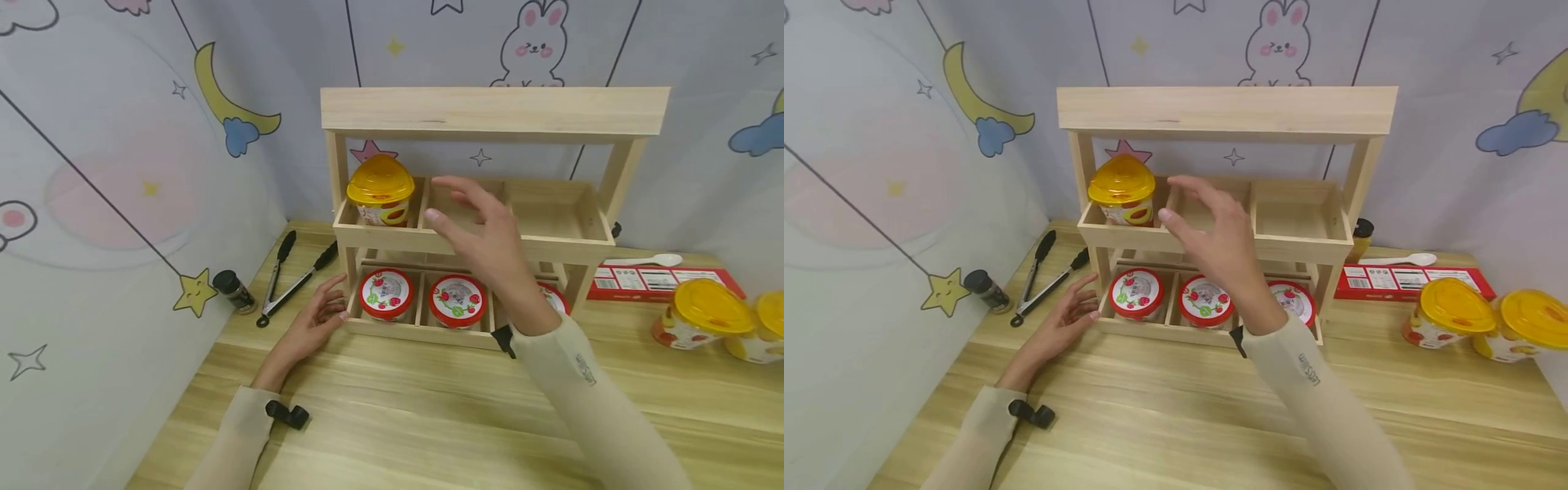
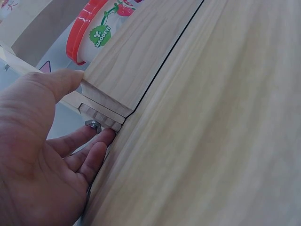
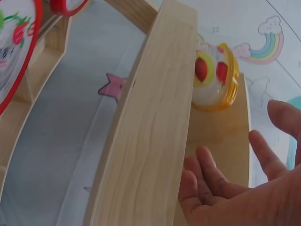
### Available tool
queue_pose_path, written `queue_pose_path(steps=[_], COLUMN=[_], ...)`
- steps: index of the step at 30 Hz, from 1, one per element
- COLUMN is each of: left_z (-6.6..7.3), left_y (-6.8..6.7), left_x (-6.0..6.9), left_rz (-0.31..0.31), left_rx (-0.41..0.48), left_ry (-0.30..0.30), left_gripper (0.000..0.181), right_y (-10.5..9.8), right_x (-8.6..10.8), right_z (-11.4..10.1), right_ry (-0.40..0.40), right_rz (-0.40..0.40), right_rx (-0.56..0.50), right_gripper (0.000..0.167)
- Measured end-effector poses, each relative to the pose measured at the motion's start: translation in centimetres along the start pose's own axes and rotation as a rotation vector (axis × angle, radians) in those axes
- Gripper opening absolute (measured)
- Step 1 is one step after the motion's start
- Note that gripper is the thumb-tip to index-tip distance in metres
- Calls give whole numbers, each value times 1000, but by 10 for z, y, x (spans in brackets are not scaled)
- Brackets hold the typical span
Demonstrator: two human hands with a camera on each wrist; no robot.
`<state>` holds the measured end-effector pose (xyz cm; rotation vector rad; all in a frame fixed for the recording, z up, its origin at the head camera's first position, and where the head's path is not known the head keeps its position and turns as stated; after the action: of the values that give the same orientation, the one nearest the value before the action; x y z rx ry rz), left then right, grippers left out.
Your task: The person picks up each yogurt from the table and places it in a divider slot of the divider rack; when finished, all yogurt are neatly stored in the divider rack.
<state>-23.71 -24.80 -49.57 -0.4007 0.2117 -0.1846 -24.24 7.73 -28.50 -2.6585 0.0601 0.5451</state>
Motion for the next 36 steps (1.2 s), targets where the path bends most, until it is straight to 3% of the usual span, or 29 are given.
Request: queue_pose_path(steps=[19,36], left_z=[3,-1], left_y=[-1,-1], left_x=[1,0], left_rz=[-3,-7], left_rx=[-13,-3], left_ry=[-2,4], left_gripper=[74,75], right_y=[-76,-120], right_x=[47,72], right_z=[30,65], right_ry=[-34,4], right_rz=[163,285], right_rx=[46,114], right_gripper=[49,51])
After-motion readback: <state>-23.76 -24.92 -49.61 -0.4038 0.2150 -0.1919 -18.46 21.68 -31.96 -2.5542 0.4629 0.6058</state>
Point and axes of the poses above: each hand's wrist, its own x-axis away from the middle knuckle, its own y-axis out of the palm, z = x × y, the point moved 3 cm from there along -x, towards the middle knuckle, and after that the axes turned 5 degrees about z, right-handed, at the moved point
